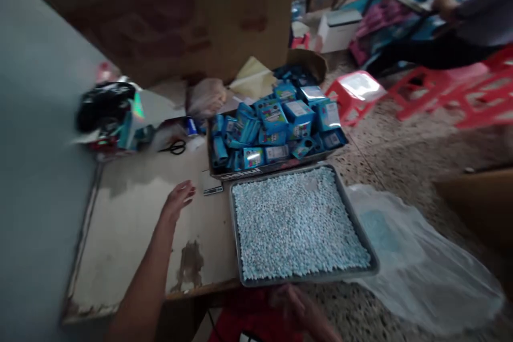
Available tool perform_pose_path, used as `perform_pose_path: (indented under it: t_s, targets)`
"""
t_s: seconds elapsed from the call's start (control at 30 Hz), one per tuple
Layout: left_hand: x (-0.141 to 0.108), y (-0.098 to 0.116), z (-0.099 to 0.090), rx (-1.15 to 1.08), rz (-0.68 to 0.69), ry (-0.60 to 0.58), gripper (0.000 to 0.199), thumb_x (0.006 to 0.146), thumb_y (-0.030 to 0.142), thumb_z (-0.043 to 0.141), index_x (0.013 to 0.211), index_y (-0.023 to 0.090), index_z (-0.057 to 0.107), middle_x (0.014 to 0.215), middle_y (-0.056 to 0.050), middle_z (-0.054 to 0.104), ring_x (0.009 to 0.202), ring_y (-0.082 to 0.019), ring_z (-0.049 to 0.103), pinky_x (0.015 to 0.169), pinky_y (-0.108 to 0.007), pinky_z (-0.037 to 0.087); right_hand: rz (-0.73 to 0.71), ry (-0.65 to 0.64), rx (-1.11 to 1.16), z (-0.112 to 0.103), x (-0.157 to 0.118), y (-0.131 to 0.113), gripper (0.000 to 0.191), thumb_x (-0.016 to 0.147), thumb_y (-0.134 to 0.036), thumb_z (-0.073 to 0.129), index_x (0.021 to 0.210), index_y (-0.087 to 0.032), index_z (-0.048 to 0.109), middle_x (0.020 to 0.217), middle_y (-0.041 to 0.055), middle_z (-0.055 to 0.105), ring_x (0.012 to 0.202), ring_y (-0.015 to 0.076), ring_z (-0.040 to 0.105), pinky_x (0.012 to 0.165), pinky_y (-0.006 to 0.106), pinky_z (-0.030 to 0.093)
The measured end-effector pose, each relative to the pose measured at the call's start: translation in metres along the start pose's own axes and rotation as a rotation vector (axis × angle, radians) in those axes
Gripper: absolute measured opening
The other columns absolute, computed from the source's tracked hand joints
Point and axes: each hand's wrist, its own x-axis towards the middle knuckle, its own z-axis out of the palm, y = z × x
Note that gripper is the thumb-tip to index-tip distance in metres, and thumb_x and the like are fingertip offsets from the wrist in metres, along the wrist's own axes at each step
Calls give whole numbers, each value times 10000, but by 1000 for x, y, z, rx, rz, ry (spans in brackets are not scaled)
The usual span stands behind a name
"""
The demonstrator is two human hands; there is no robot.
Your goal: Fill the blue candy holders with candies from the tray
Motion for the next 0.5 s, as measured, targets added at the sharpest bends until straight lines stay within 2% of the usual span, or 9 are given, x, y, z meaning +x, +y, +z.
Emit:
perform_pose_path:
  t_s: [0.07, 0.1, 0.13, 0.2, 0.27, 0.33, 0.43, 0.5]
  targets:
    - [-33, -15, 8, -71, 9, 49, 676, 578, 631, 919, 1058, 200, 716, 915, -81, 765, 874, -215, 711, 810, -318, 479, -3, -220, 26, -20, -16, 7, 982, 500, -1085, 582, 1021, -270, 749, 569, -9, 564, 493, 160, 492, 528, 301, 434]
    - [-49, -25, 12, -88, 8, 59, 648, 577, 608, 926, 1033, 194, 727, 886, -74, 756, 847, -208, 702, 797, -312, 476, 0, -285, 31, -29, -24, 9, 1021, 421, -1053, 668, 1078, -276, 745, 593, -11, 580, 504, 160, 500, 532, 300, 434]
    - [-66, -37, 16, -99, 2, 64, 619, 570, 576, 936, 1012, 189, 739, 862, -68, 749, 829, -203, 694, 784, -307, 471, -2, -288, 30, -39, -32, 10, 1039, 397, -1025, 710, 1108, -269, 742, 622, -7, 601, 523, 162, 520, 544, 300, 445]
    - [-99, -65, 23, -118, -17, 59, 576, 556, 519, 947, 990, 187, 764, 842, -61, 745, 821, -200, 683, 766, -299, 465, 19, -159, 28, -56, -45, 11, 958, 483, -977, 728, 1095, -240, 744, 680, 10, 649, 581, 175, 579, 584, 301, 478]
    - [-131, -92, 26, -135, -54, 57, 556, 541, 503, 943, 969, 189, 777, 841, -61, 750, 813, -202, 680, 753, -298, 469, 54, 56, 23, -72, -54, 11, 811, 595, -910, 727, 1019, -219, 751, 716, 30, 687, 638, 194, 633, 612, 303, 497]
    - [-160, -116, 24, -147, -102, 70, 549, 517, 502, 944, 933, 185, 776, 834, -71, 755, 790, -206, 679, 727, -301, 472, 77, 211, 22, -87, -59, 14, 757, 607, -875, 737, 965, -209, 752, 726, 39, 709, 637, 195, 649, 599, 298, 492]
    - [-193, -142, 13, -172, -168, 121, 536, 474, 483, 961, 856, 172, 750, 764, -73, 733, 710, -198, 662, 669, -294, 458, 86, 263, 60, -106, -62, 19, 757, 566, -876, 743, 927, -210, 759, 715, 41, 720, 573, 177, 620, 544, 288, 462]
    - [-204, -149, 2, -207, -183, 169, 520, 480, 491, 966, 795, 168, 708, 702, -56, 697, 642, -180, 635, 632, -284, 442, 76, 262, 91, -112, -64, 22, 743, 548, -872, 755, 899, -217, 764, 707, 45, 725, 564, 179, 619, 528, 291, 465]
